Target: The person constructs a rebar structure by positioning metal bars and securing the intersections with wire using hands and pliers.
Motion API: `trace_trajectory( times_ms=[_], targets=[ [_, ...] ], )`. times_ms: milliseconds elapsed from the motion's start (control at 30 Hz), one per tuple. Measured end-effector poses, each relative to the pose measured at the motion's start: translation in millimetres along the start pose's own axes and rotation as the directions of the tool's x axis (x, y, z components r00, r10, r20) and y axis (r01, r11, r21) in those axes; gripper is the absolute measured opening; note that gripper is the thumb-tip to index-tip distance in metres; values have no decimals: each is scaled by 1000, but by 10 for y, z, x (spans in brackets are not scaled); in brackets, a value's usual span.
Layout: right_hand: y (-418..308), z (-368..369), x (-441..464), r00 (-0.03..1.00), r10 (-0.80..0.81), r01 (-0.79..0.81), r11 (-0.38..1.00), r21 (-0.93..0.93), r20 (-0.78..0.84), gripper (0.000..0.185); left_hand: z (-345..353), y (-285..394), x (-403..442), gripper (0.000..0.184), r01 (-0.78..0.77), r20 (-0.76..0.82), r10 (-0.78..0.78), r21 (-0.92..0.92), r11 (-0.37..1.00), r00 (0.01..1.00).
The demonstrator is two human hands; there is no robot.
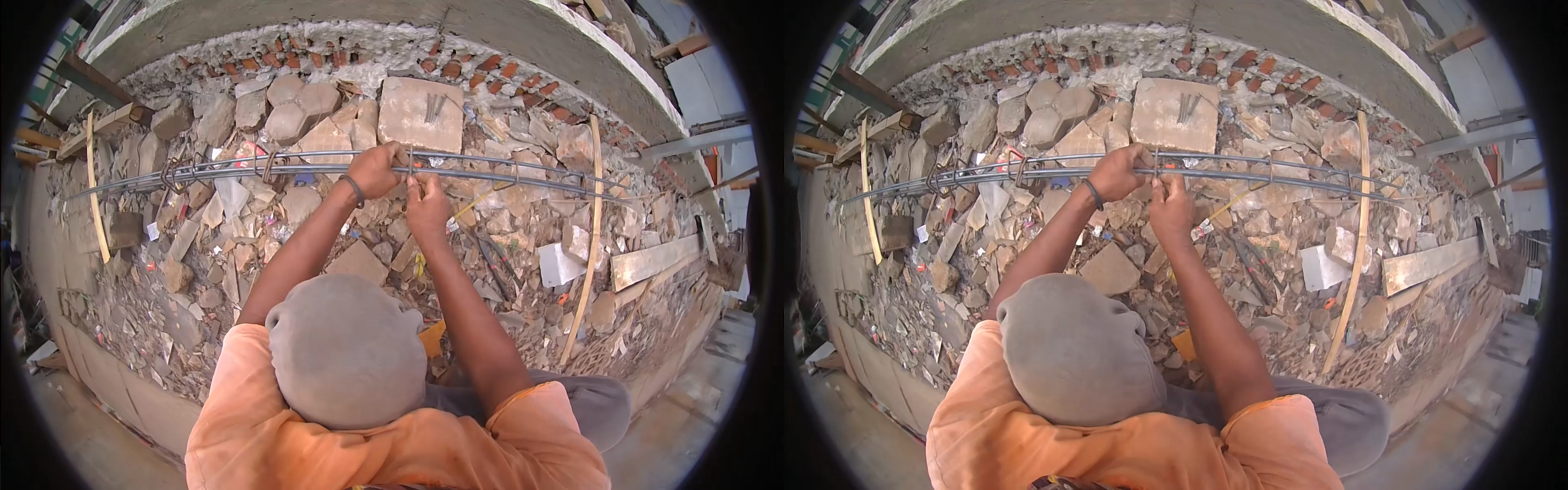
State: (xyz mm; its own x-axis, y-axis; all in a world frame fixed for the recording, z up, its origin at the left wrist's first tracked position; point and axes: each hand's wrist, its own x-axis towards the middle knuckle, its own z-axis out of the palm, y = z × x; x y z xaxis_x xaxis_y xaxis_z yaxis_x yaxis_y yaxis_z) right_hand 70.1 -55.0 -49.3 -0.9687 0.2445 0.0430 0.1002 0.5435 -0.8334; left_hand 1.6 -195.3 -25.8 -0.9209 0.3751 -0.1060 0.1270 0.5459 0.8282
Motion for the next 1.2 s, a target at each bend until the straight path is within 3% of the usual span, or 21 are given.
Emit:
trace_trajectory(
  times_ms=[133,233,333,533,633,733,833,933,1133,1200],
  targets=[
    [-27,-23,-8,1000,-18,17,1000,23,20,25,14,-44,-48,29,-83,-14,85,107,991,996],
    [41,21,-1,999,9,-14,990,137,41,26,72,-35,-153,29,-130,-73,165,347,929,984],
    [42,-7,-18,999,2,-6,995,99,41,28,142,-105,-166,32,-228,-171,313,386,894,934],
    [-35,-9,-76,993,-67,83,983,166,-99,24,23,-109,-184,30,-367,-65,424,394,843,904],
    [-63,45,-100,987,78,-41,968,249,-142,23,-121,-84,-91,25,-567,-18,671,519,640,741],
    [-204,53,-118,977,-81,84,996,6,-196,21,-194,-134,9,23,-626,14,741,546,557,671],
    [-210,164,-124,964,169,-115,961,252,-205,22,-140,-211,78,22,-654,-19,766,508,561,643],
    [-300,109,-126,934,354,-292,823,487,-39,21,-130,-225,75,22,-668,-27,765,469,578,644],
    [-266,-130,-15,921,337,-389,745,543,196,21,-200,-261,166,23,-735,44,782,378,563,622],
    [-262,-155,9,911,360,-410,731,545,201,21,-225,-122,196,26,-652,-86,698,289,701,711]
  ],
)
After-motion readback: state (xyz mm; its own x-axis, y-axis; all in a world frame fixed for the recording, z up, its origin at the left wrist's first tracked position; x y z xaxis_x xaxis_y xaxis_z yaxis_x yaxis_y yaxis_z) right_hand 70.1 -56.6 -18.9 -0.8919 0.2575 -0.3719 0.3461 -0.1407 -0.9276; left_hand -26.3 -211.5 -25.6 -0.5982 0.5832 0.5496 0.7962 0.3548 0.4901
